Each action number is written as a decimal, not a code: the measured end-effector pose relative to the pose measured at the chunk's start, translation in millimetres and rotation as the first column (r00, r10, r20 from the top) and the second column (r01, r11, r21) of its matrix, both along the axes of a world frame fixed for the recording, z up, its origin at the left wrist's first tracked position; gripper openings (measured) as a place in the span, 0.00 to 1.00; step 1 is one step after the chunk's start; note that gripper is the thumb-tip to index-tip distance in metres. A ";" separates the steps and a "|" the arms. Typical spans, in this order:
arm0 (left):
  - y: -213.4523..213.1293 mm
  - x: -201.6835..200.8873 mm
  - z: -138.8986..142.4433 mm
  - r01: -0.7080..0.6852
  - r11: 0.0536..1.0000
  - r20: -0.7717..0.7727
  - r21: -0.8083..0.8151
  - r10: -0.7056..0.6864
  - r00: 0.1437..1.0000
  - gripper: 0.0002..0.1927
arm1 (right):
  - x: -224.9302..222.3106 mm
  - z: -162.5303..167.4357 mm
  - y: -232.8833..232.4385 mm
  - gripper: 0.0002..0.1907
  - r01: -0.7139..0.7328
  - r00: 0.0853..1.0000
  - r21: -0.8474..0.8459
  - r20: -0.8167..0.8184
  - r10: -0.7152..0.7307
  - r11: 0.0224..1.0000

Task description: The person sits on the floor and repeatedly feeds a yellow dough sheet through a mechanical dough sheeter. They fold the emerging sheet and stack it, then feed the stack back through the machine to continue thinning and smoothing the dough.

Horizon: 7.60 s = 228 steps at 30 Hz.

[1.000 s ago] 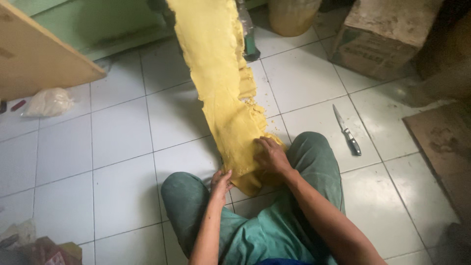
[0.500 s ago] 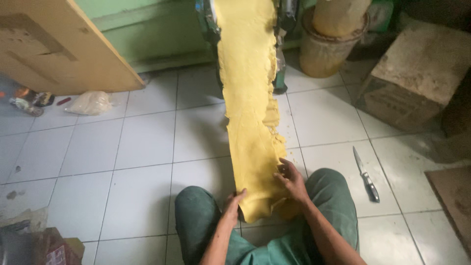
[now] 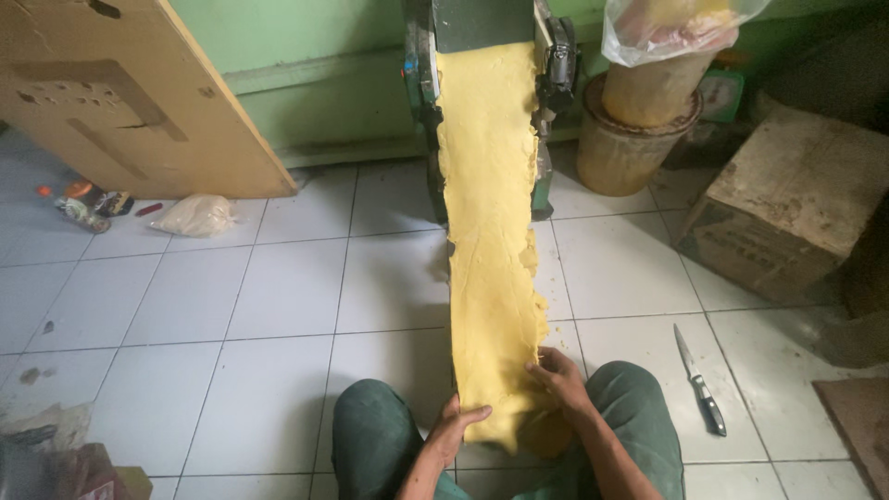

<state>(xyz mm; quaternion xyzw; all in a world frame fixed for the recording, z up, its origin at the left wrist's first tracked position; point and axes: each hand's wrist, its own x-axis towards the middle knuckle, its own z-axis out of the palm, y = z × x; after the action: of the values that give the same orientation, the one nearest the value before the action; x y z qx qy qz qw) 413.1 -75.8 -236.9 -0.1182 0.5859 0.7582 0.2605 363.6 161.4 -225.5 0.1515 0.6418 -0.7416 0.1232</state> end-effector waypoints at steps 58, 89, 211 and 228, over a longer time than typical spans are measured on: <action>2.8 -6.4 19.4 -0.117 0.993 -0.018 -0.019 0.117 0.993 0.27 | 1.0 5.3 -4.4 0.22 -0.119 0.993 -0.116 -0.001 0.120 0.986; 30.2 -23.1 33.3 -0.335 0.936 -0.350 -0.110 0.279 0.894 0.19 | 0.1 14.7 -9.4 0.20 -0.067 0.995 -0.138 -0.076 0.057 0.988; -25.8 -274.3 -78.0 -0.080 0.995 -0.424 -0.056 0.049 0.904 0.28 | -191.3 -51.2 88.2 0.15 -0.365 0.931 0.766 0.282 0.233 0.529; 6.3 -323.2 -107.7 -0.272 0.924 -0.397 -0.268 0.151 0.905 0.41 | -252.2 -97.2 55.2 0.36 0.084 0.950 0.712 -0.269 0.160 0.697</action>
<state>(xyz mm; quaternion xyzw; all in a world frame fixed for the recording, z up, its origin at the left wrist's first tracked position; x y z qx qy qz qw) 90.0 -69.5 -344.6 -0.0777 0.7217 0.6867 0.0385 111.3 216.5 -322.7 0.0553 0.8933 -0.4448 -0.0325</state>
